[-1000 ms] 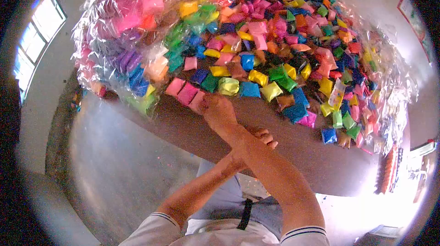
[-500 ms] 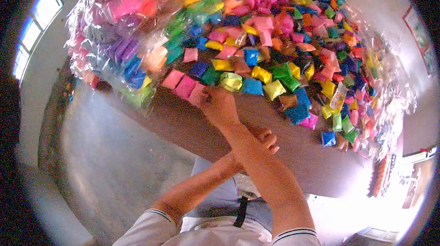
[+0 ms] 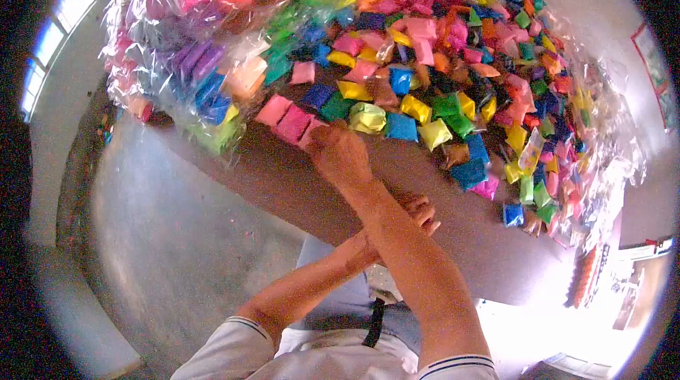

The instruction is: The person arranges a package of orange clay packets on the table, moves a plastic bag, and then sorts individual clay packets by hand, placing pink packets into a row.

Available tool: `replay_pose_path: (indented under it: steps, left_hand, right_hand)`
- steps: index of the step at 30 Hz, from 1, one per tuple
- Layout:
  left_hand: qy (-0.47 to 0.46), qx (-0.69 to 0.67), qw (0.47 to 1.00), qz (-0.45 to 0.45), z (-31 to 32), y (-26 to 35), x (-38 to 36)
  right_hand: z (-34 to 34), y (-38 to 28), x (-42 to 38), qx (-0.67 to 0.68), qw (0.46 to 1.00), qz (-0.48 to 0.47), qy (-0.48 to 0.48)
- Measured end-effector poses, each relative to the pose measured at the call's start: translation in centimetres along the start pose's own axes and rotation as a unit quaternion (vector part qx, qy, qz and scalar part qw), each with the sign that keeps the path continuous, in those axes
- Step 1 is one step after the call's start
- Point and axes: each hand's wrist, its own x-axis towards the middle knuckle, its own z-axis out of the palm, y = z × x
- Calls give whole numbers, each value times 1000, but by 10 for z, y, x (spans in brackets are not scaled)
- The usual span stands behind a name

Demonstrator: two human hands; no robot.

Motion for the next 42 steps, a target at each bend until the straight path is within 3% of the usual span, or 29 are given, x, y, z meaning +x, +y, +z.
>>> replay_pose_path:
  steps: [5, 9, 12, 15, 18, 19, 21, 25, 28, 32, 35, 37, 39, 40, 42]
  left_hand:
    - [22, 49, 996, 75, -4, -5, -2]
    - [-32, 32, 998, 43, 2, -5, 3]
    - [181, -249, 951, 26, -13, 10, 1]
    - [115, -238, 963, -46, 0, 5, 7]
    - [257, -181, 948, 48, -18, 14, 12]
    - [245, -178, 952, 45, -9, 9, 10]
    - [222, -170, 959, 37, 13, 0, 4]
    - [127, -31, 991, 1, 18, -7, 6]
    - [105, 36, 994, -3, 8, -5, 6]
    - [175, -132, 976, 18, 29, -13, -1]
    - [170, -418, 892, -20, -3, 5, 1]
    - [168, -477, 860, -62, -21, 11, 2]
    - [182, -398, 894, -96, -21, 10, 9]
    - [146, -386, 897, -161, -22, 8, 10]
    - [60, -356, 888, -285, -25, 2, 2]
  right_hand:
    - [-6, -5, 1, 15, 999, 11, 26]
    - [-9, 7, 13, 3, 997, 27, 68]
    - [-20, 7, 39, -49, 995, -6, 86]
    - [-18, 8, 74, -104, 989, -54, 88]
    - [1, 19, 105, -147, 984, -69, 68]
    - [8, 21, 114, -160, 983, -71, 58]
    - [22, 21, 127, -172, 982, 3, 73]
    - [41, 13, 139, -225, 963, 132, 71]
    - [37, 6, 138, -233, 960, 146, 52]
    - [32, 2, 145, -133, 969, 209, 6]
    - [18, 1, 149, -74, 982, 170, 39]
    - [-9, -4, 144, -30, 991, 119, 48]
    - [-45, -5, 119, -9, 997, 48, 63]
    - [-65, -3, 103, -3, 997, 14, 70]
    - [-102, 4, 62, 56, 996, 59, 45]
